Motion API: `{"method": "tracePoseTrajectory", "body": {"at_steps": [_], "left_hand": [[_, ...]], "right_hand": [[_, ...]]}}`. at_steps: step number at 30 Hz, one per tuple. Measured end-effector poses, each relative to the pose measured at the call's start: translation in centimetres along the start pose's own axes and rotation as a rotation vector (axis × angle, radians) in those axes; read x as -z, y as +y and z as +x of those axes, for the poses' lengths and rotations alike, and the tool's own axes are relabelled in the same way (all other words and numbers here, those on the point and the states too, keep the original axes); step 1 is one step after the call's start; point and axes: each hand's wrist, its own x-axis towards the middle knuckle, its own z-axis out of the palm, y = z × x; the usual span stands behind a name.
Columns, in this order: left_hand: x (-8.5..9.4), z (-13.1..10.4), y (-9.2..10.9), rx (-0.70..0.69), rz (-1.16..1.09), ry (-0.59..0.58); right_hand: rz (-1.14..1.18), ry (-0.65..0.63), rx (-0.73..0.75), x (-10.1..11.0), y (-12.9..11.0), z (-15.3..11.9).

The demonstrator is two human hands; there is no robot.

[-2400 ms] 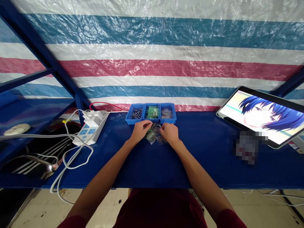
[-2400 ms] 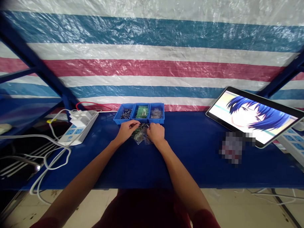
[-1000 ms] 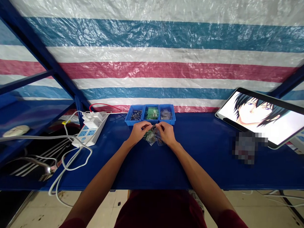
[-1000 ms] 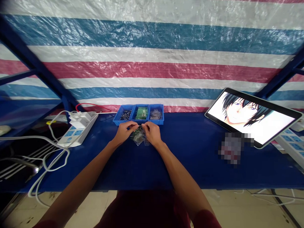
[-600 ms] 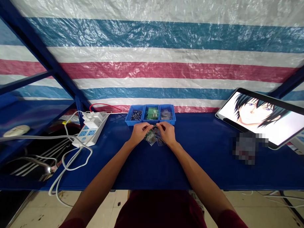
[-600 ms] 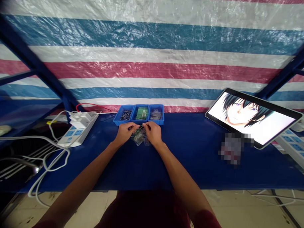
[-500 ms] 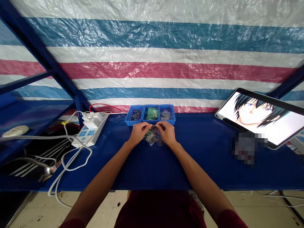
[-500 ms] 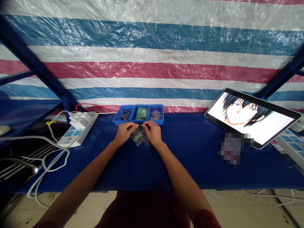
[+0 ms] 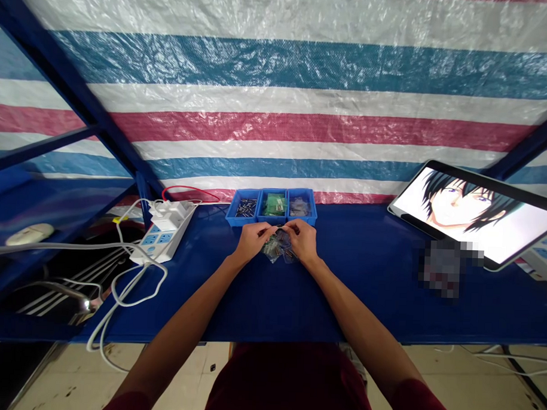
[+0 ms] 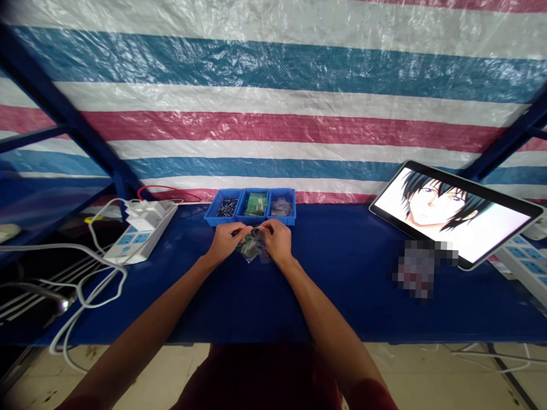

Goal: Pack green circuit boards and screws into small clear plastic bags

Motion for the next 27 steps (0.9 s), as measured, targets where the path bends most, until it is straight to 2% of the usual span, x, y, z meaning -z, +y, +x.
{"method": "tracePoseTrajectory", "body": {"at_steps": [4,9,13,19,24,27], "left_hand": [[0.17,0.08,-0.19,-0.020,0.014,0.062],[0.34,0.23,-0.17,0.031,-0.075,0.119],[0.33,0.29,-0.43,0.042,-0.140,0.080],[0.64,0.41,-0.94,0.087,-0.322,-0.075],[0.96,0.53,-0.99,0.171,-0.450,-0.068],[0.85,0.54,-0.76,0.207,-0.495,-0.060]], "right_hand": [[0.067,-0.040,-0.010,-0.12,0.18,0.12],[0.124,-0.077,0.014,-0.09,0.28,0.25],[0.144,-0.091,0.015,0.05,0.14,0.15],[0.325,-0.164,-0.026,-0.11,-0.04,0.05],[0.505,-0.270,-0.082,-0.33,-0.37,0.16],[0.560,-0.280,-0.109,-0.34,-0.47,0.15]]}}
